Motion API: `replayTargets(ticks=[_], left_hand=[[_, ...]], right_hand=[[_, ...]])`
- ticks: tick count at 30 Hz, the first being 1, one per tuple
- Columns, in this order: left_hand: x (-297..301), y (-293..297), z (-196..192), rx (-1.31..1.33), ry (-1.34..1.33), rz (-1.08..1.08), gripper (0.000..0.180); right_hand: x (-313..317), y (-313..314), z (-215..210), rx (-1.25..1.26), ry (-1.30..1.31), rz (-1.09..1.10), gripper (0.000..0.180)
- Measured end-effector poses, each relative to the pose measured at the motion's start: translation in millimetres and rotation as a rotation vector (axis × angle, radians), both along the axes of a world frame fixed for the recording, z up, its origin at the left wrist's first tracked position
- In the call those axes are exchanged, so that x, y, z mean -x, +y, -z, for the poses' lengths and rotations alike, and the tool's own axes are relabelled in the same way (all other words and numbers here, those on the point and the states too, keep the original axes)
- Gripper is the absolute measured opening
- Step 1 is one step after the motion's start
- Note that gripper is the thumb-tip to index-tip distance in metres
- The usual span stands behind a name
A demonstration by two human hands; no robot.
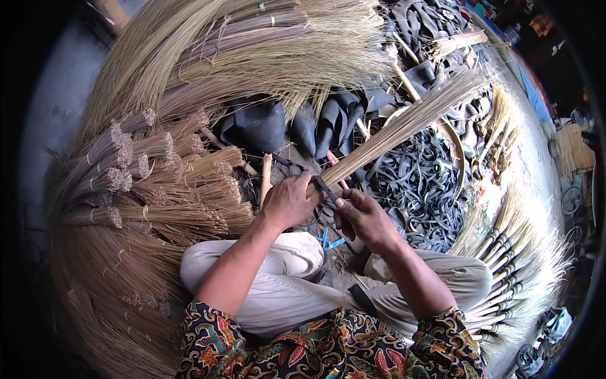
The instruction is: The person sits on the floor and assembles brooms by gathering straw bundles, aligning them, and wrapping the base with black rubber strips. The person repeatedly picks up bundles, wraps them, and places the finished brooms aside.
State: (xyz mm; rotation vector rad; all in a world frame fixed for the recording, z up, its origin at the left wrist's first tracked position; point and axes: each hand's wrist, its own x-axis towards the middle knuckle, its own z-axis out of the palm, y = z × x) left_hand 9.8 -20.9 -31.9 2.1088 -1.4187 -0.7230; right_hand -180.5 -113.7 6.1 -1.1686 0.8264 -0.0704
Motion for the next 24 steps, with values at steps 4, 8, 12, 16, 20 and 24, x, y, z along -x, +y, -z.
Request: replayTargets(ticks=[4, 8, 12, 16, 20, 24], left_hand=[[1.6, -6.0, -2.6, -0.144, -0.022, -0.006, 0.056], [-13.9, -6.1, -13.2, -0.065, -0.063, -0.088, 0.067], [-17.3, -1.2, -31.4, 0.033, 0.449, -0.099, 0.061], [9.2, 6.3, -46.9, 0.107, 1.323, 0.139, 0.049], [22.4, 1.5, -52.4, -0.153, 1.406, 0.309, 0.050], [22.3, -1.4, -49.0, 0.018, 0.712, 0.166, 0.047]], right_hand=[[6.4, -3.5, -12.0, 0.175, 0.023, -0.130, 0.034], [46.7, 12.0, -30.3, 0.445, -0.063, -0.265, 0.041], [72.6, 7.1, -18.3, 0.586, -0.135, -0.304, 0.029], [56.5, -34.2, 13.2, 0.854, -0.026, -0.329, 0.014], [29.5, -58.0, 14.9, 1.005, -0.274, -0.372, 0.014], [23.8, -58.8, -21.5, 1.215, -0.031, -0.556, 0.017]])
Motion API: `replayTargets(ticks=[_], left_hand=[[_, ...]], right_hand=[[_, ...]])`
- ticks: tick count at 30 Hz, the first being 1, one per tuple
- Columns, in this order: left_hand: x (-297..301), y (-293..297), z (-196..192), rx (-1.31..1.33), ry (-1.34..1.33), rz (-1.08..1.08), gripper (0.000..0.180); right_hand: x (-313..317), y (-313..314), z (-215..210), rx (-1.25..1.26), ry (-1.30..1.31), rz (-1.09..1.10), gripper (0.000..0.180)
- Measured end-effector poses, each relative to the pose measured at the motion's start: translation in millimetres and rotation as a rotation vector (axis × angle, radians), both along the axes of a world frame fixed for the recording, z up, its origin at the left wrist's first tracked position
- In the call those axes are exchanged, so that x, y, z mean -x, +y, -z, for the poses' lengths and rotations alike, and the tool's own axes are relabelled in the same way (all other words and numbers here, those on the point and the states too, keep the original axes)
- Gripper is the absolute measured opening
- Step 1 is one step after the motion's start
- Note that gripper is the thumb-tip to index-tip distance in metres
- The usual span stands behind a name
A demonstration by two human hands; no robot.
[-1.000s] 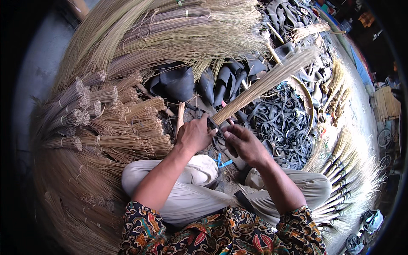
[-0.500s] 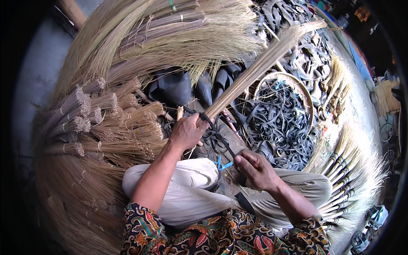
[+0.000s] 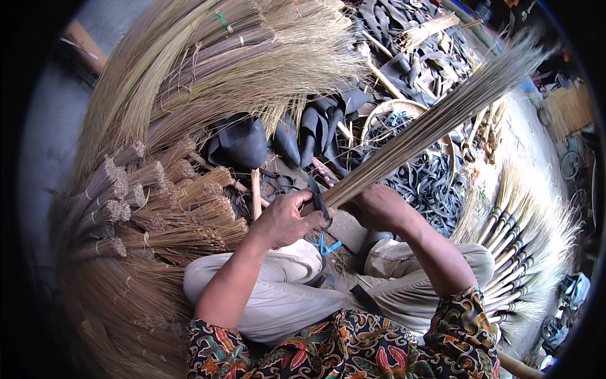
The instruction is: The person sits on the floor and assembles brooms by gathering straw bundles, aligning them, and wrapping the base with black rubber strips. The person repeatedly picks up bundles, wraps them, and places the finished brooms aside.
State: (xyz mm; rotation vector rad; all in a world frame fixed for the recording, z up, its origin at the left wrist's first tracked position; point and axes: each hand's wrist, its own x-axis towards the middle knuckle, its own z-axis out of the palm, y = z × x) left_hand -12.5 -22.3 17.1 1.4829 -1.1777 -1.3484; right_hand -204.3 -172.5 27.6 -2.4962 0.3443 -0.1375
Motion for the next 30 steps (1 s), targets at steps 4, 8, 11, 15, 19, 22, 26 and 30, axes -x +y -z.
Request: replayTargets(ticks=[4, 8, 11, 15, 19, 22, 26, 30], left_hand=[[2.4, -0.3, 4.1, 0.064, -0.501, -0.127, 0.042], [3.6, 0.8, 5.1, 0.033, -0.612, -0.115, 0.030], [1.0, 3.2, 8.7, 0.140, -0.541, -0.158, 0.025], [-2.4, 6.7, 20.3, 0.181, -0.534, -0.185, 0.028], [-3.2, 7.3, 31.7, 0.081, -0.430, -0.289, 0.036], [-6.6, 2.0, 34.1, -0.114, -0.175, -0.331, 0.047], [-6.0, -7.2, 28.5, 0.022, 0.388, -0.481, 0.042], [-7.3, -6.9, 18.9, 0.092, 0.191, -0.509, 0.038]], right_hand=[[1.6, 6.1, -37.6, 0.034, 0.037, 0.032, 0.033], [-23.7, 8.0, -44.4, 0.201, 0.040, 0.055, 0.044], [-40.3, 6.4, -34.5, 0.283, 0.060, -0.048, 0.029], [-40.6, 7.9, -22.1, 0.392, -0.005, -0.097, 0.013], [-36.0, 7.3, -16.9, 0.102, 0.062, -0.109, 0.012], [-33.1, 8.9, -10.5, -0.049, -0.132, -0.039, 0.011], [-34.9, 25.8, 11.1, -0.041, -0.275, 0.102, 0.008], [-45.0, 41.0, 21.8, -0.058, -0.260, 0.334, 0.010]])
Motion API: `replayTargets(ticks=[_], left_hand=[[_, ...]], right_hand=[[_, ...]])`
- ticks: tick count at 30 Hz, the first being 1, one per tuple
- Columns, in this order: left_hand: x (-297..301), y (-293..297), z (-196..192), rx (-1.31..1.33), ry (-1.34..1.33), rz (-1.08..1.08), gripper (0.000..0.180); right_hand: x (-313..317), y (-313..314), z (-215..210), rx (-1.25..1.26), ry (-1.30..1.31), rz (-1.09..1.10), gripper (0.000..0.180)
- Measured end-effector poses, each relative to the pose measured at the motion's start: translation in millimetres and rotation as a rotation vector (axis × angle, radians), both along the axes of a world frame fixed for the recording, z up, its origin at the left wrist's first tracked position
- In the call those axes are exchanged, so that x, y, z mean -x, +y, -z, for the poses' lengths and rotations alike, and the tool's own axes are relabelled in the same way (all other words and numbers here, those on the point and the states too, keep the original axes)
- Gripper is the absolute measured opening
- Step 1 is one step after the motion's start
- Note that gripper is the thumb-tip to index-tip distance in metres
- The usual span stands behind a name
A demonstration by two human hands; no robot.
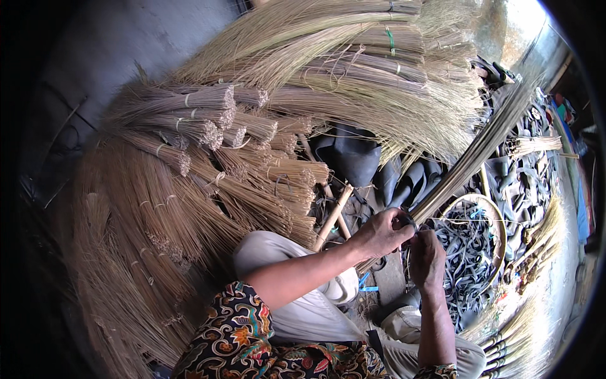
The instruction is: The person sits on the floor and assembles brooms by gathering straw bundles, aligning them, and wrapping the base with black rubber strips. The person repeatedly picks up bundles, wraps them, and places the finished brooms aside.
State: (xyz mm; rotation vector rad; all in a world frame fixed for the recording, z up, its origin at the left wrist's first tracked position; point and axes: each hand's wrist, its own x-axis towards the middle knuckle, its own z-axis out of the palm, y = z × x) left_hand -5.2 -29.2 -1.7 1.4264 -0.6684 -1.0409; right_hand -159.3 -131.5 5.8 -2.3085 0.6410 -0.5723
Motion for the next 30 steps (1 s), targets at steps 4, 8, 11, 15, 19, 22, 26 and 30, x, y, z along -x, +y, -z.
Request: replayTargets(ticks=[4, 8, 11, 15, 19, 22, 26, 30], left_hand=[[-1.5, -3.3, 1.3, -0.018, -0.100, -0.095, 0.042], [-2.8, -9.2, 19.0, 0.006, -0.097, -0.131, 0.035], [-3.3, -8.1, 33.4, 0.040, -0.150, -0.146, 0.051], [-6.0, -0.8, 32.0, 0.124, -0.258, -0.074, 0.054], [-10.1, 5.9, 11.2, 0.123, -0.124, 0.016, 0.045], [-5.6, 9.2, -1.5, 0.274, 0.090, 0.009, 0.042], [11.0, -6.3, -12.7, 0.497, -0.058, -0.052, 0.043], [3.9, -20.2, -32.7, 0.474, 0.218, -0.064, 0.049]], right_hand=[[-16.0, 11.5, -3.9, 0.130, -0.081, 0.121, 0.014], [-30.1, 20.8, -7.8, 0.212, -0.151, 0.124, 0.016], [-35.1, 22.6, -7.8, 0.180, -0.142, 0.183, 0.018], [-32.8, 12.5, -9.7, 0.266, -0.032, 0.205, 0.026], [-18.5, -3.2, -13.4, 0.291, -0.051, 0.042, 0.027], [-6.5, -6.9, -10.9, 0.022, -0.086, -0.014, 0.038], [-0.1, 23.2, 0.7, -0.382, -0.227, -0.143, 0.066], [-0.5, 57.7, 6.0, -0.527, 0.012, 0.157, 0.061]])
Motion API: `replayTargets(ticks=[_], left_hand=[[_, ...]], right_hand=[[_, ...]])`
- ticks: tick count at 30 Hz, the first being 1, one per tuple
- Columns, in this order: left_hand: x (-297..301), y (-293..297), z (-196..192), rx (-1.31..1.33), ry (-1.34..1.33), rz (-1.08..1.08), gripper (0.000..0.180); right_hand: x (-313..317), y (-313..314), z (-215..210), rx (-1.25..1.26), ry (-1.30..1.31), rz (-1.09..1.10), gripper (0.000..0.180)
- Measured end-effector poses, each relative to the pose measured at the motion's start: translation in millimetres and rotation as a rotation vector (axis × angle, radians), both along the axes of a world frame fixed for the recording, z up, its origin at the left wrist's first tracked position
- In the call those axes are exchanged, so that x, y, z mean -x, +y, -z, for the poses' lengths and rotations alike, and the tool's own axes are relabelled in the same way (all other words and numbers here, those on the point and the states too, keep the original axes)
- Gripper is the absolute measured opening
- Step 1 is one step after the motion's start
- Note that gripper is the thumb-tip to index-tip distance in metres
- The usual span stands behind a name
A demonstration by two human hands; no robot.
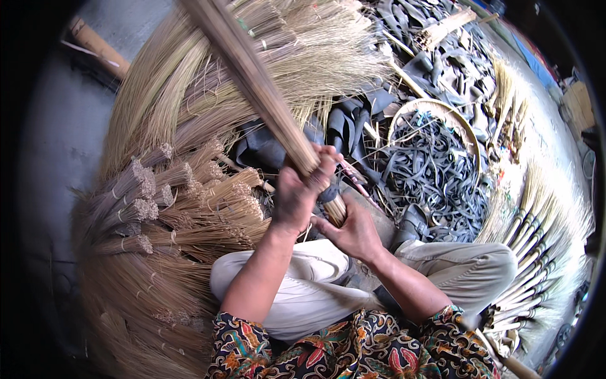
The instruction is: The person sits on the floor and assembles brooms by gathering straw bundles, aligning them, and wrapping the base with black rubber strips. The person repeatedly picks up bundles, wraps them, and places the finished brooms aside.
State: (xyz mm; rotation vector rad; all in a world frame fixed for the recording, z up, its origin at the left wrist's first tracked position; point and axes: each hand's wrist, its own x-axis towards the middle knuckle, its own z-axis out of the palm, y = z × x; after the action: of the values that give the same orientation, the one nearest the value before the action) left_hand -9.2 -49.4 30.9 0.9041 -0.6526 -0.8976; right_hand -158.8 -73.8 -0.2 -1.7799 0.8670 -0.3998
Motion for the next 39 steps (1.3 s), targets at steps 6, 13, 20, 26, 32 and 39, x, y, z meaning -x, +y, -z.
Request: replayTargets(ticks=[6, 13, 20, 26, 32, 39], left_hand=[[-16.1, 7.0, -16.9, 0.023, 0.291, 0.458, 0.032], [11.1, -17.8, -53.7, -0.078, 0.185, 0.160, 0.033], [76.0, -46.8, 13.5, -0.077, -0.187, -0.078, 0.038], [141.1, -62.0, 149.0, -0.586, -0.715, -0.004, 0.040], [142.0, -59.0, 178.4, -0.517, -0.386, -0.057, 0.028], [124.1, -104.6, 58.7, -0.291, -0.176, 0.275, 0.037]], right_hand=[[21.6, -2.2, 4.5, -0.751, -0.115, -0.452, 0.026], [66.0, -39.3, 38.3, -0.565, 0.023, -0.592, 0.042], [138.9, -106.8, 17.4, 0.047, -0.200, 0.278, 0.060], [166.9, -120.6, 9.7, -0.059, -0.288, 0.509, 0.043], [179.6, -111.6, 63.9, -0.059, -0.182, 0.439, 0.037], [134.5, -63.0, 150.1, 0.127, -0.019, 0.145, 0.070]])
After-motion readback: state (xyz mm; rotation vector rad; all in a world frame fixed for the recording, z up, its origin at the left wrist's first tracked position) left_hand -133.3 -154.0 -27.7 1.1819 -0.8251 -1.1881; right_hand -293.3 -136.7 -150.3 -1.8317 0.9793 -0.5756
